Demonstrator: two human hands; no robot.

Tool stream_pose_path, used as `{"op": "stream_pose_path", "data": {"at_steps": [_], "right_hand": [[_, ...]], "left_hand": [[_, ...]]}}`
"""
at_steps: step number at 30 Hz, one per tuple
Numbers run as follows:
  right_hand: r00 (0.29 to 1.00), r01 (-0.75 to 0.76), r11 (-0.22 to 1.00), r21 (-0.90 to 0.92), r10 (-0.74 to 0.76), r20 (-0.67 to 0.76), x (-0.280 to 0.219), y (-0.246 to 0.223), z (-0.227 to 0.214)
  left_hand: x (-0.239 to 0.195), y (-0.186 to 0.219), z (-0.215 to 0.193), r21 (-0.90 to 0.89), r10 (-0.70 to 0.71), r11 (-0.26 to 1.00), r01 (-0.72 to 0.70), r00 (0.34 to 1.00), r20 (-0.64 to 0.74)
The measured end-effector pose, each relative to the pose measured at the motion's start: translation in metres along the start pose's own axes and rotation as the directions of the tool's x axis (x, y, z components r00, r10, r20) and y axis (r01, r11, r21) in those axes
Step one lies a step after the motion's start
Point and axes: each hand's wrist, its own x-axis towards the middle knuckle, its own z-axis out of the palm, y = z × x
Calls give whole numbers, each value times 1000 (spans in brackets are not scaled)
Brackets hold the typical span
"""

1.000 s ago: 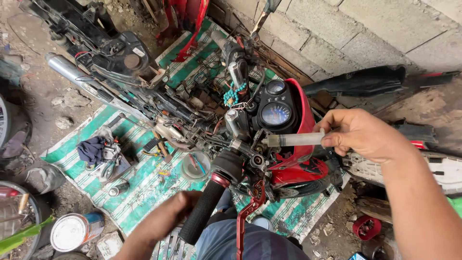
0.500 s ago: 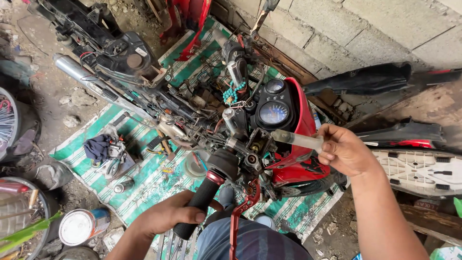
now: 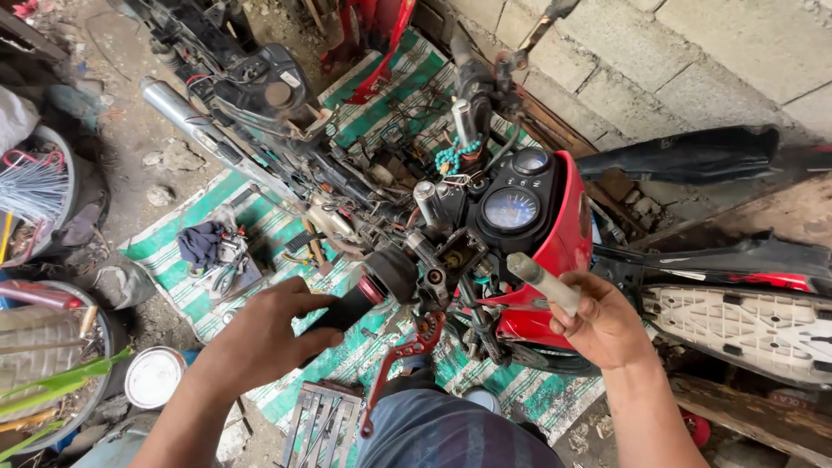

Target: The person selects a syringe from a blue toolbox and uses it to inject fluid into the handlebar area of a red motorcycle. They then retrieve a white bottle, fill the syringe with liquid from it, and place the bottle back on a shelf.

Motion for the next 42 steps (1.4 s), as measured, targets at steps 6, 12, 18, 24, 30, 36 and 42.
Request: {"op": "stream_pose_path", "data": {"at_steps": [6, 12, 18, 24, 30, 36, 42], "right_hand": [[991, 132, 982, -134, -129, 32, 8, -10, 29], [953, 292, 920, -260, -302, 3, 46, -5, 2], [955, 297, 927, -230, -288, 69, 62, -2, 5], [961, 273, 923, -272, -274, 35, 58, 1, 15], [972, 227, 926, -301, -234, 13, 56, -25, 38], [996, 56, 873, -485, -86, -39, 58, -82, 86], [996, -18, 804, -595, -37, -80, 76, -94, 118]], "left_hand": [[-5, -15, 38, 178, 200, 974, -140, 901, -385], [23, -60, 67, 334, 300, 936, -109, 741, -600], [32, -59, 67, 465, 346, 885, 14, 647, -679], [-4, -19, 71, 427, 186, 891, 155, 733, -654], [0, -9, 68, 452, 34, 860, 236, 858, -512], [12, -22, 72, 497, 104, 848, 183, 862, -496], [15, -25, 71, 471, 110, 867, 163, 860, -499]]}}
